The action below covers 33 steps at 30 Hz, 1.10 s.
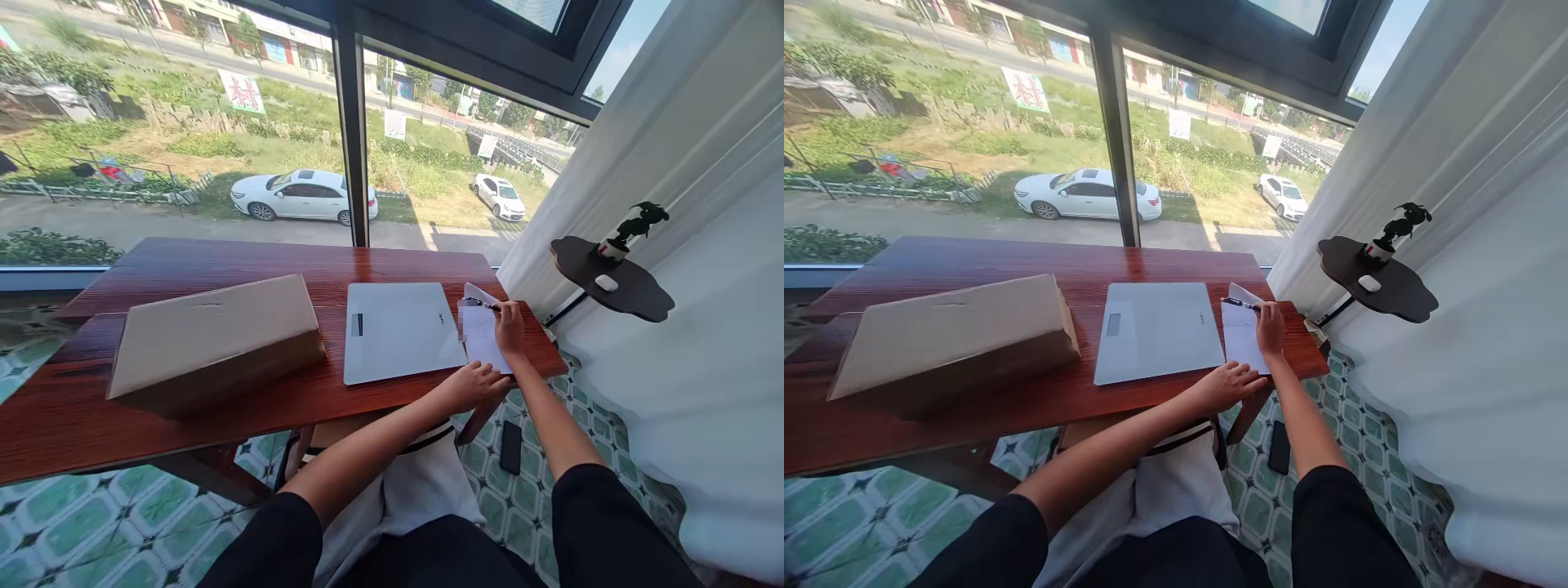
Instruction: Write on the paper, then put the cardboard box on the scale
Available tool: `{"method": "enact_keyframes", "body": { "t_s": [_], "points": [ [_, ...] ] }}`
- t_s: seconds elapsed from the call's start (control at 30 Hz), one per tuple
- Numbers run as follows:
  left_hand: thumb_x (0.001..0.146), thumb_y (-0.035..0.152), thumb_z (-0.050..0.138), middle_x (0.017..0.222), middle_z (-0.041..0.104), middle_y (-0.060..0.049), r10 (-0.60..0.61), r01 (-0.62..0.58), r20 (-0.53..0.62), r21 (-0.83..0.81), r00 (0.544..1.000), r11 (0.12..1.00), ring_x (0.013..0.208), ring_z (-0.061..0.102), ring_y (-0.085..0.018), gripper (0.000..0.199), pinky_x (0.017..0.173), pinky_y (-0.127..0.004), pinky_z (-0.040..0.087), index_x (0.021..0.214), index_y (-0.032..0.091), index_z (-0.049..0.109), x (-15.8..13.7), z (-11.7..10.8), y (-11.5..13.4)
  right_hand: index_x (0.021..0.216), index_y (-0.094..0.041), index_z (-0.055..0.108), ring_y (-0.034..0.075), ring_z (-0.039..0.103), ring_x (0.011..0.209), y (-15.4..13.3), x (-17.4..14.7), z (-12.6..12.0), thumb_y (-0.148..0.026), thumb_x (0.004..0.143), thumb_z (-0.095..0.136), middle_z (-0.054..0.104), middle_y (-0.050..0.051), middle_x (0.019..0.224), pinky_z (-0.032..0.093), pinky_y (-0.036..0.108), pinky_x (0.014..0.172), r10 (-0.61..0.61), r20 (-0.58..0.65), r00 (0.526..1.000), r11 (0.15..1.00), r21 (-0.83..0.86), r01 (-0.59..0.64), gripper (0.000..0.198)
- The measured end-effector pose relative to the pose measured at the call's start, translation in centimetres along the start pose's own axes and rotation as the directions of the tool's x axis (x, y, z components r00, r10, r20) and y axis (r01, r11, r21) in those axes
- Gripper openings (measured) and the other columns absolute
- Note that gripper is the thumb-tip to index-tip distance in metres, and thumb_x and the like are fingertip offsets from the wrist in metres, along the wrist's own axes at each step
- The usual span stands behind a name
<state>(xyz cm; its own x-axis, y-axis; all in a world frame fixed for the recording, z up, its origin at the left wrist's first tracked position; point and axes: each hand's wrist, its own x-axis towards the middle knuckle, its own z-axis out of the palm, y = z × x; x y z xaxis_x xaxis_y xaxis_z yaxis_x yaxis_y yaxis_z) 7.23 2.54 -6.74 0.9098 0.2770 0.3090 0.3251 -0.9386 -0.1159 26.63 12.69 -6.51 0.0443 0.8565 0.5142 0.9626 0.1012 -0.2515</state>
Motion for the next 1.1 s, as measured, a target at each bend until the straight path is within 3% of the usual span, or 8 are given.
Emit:
{"method": "enact_keyframes", "body": {
  "t_s": [0.23,0.37,0.53,0.7,0.8,0.9,1.03,1.1],
  "points": [
    [0.098,0.022,0.042,0.117,0.062,-0.01,-0.003,0.003,-0.029,0.0,1.0,1.0,0.1,0.056,-0.019,0.038,0.077,-0.033,0.037,0.135,0.015,0.045,0.2,0.3,0.0,0.099,-0.018,0.058,0.019,0.06,0.089,-0.3,-0.6,-0.6,-0.041,0.102,0.035,0.068,0.01,0.1,0.044,0.029,0.078,-0.003,0.002,1.0,1.0,0.0,0.003,0.033],
    [0.097,0.023,0.044,0.11,0.062,-0.011,-0.014,0.014,-0.03,0.014,0.999,1.0,0.096,0.055,-0.019,0.036,0.077,-0.033,0.038,0.13,0.012,0.049,0.2,0.1,0.2,0.101,-0.019,0.062,0.017,0.06,0.077,-0.4,-0.8,-0.4,-0.042,0.098,0.042,0.07,0.007,0.096,0.038,0.027,0.066,0.046,-0.019,0.999,0.999,0.004,-0.046,0.03],
    [0.095,0.032,0.048,0.119,0.06,-0.014,0.01,-0.009,-0.038,0.017,0.999,1.0,0.098,0.054,-0.02,0.048,0.078,-0.035,0.038,0.137,0.01,0.047,-0.4,-0.2,0.3,0.1,-0.02,0.066,0.018,0.062,0.077,-0.3,-0.9,-0.1,-0.05,0.097,0.04,0.071,0.008,0.093,0.041,0.027,0.067,0.123,-0.04,0.992,0.991,0.058,-0.12,0.04],
    [0.092,0.034,0.05,0.134,0.056,-0.018,0.059,-0.06,-0.01,-0.02,0.998,0.998,0.108,0.053,-0.024,0.059,0.086,-0.038,0.039,0.146,0.012,0.042,-0.9,-0.4,0.2,0.08,-0.02,0.056,0.018,0.062,0.074,-1.1,-0.1,-2.6,-0.054,0.099,0.034,0.069,0.01,0.084,0.044,0.03,0.072,0.237,-0.082,0.968,0.961,0.168,-0.22,0.045],
    [0.092,0.033,0.049,0.138,0.055,-0.019,0.078,-0.078,0.004,0.001,0.997,0.997,0.115,0.052,-0.027,0.06,0.092,-0.041,0.039,0.147,0.011,0.041,-0.9,-0.4,0.3,0.078,-0.021,0.056,0.015,0.06,0.063,-1.6,1.2,-5.1,-0.056,0.095,0.047,0.064,0.004,0.066,0.046,0.029,0.069,0.159,0.107,0.981,0.935,0.301,-0.185,0.041],
    [0.094,0.03,0.044,0.136,0.057,-0.017,0.055,-0.055,0.006,-0.001,0.998,0.999,0.113,0.054,-0.026,0.057,0.093,-0.04,0.04,0.147,0.01,0.041,-0.8,-0.5,0.4,0.086,-0.02,0.063,0.013,0.062,0.061,-2.2,2.5,-6.6,-0.059,0.09,0.06,0.066,0.001,0.069,0.049,0.025,0.061,0.04,0.379,0.925,0.859,0.46,-0.225,0.039],
    [0.095,0.031,0.044,0.135,0.058,-0.018,0.049,-0.049,0.001,-0.019,0.999,0.999,0.113,0.055,-0.026,0.055,0.094,-0.04,0.041,0.146,0.009,0.042,-0.8,-0.7,0.4,0.082,-0.017,0.065,0.012,0.062,0.057,-3.1,2.5,-5.3,-0.059,0.083,0.068,0.065,0.002,0.065,0.049,0.023,0.053,-0.012,0.453,0.891,0.727,0.616,-0.303,0.042],
    [0.095,0.031,0.045,0.137,0.057,-0.018,0.051,-0.051,-0.011,-0.009,0.999,0.999,0.117,0.055,-0.028,0.056,0.096,-0.042,0.041,0.146,0.01,0.042,-0.8,-0.7,0.5,0.074,-0.016,0.062,0.01,0.056,0.049,-3.2,1.8,-3.9,-0.056,0.083,0.068,0.062,0.001,0.059,0.044,0.022,0.047,-0.01,0.434,0.901,0.688,0.656,-0.309,0.042]
  ]
}}
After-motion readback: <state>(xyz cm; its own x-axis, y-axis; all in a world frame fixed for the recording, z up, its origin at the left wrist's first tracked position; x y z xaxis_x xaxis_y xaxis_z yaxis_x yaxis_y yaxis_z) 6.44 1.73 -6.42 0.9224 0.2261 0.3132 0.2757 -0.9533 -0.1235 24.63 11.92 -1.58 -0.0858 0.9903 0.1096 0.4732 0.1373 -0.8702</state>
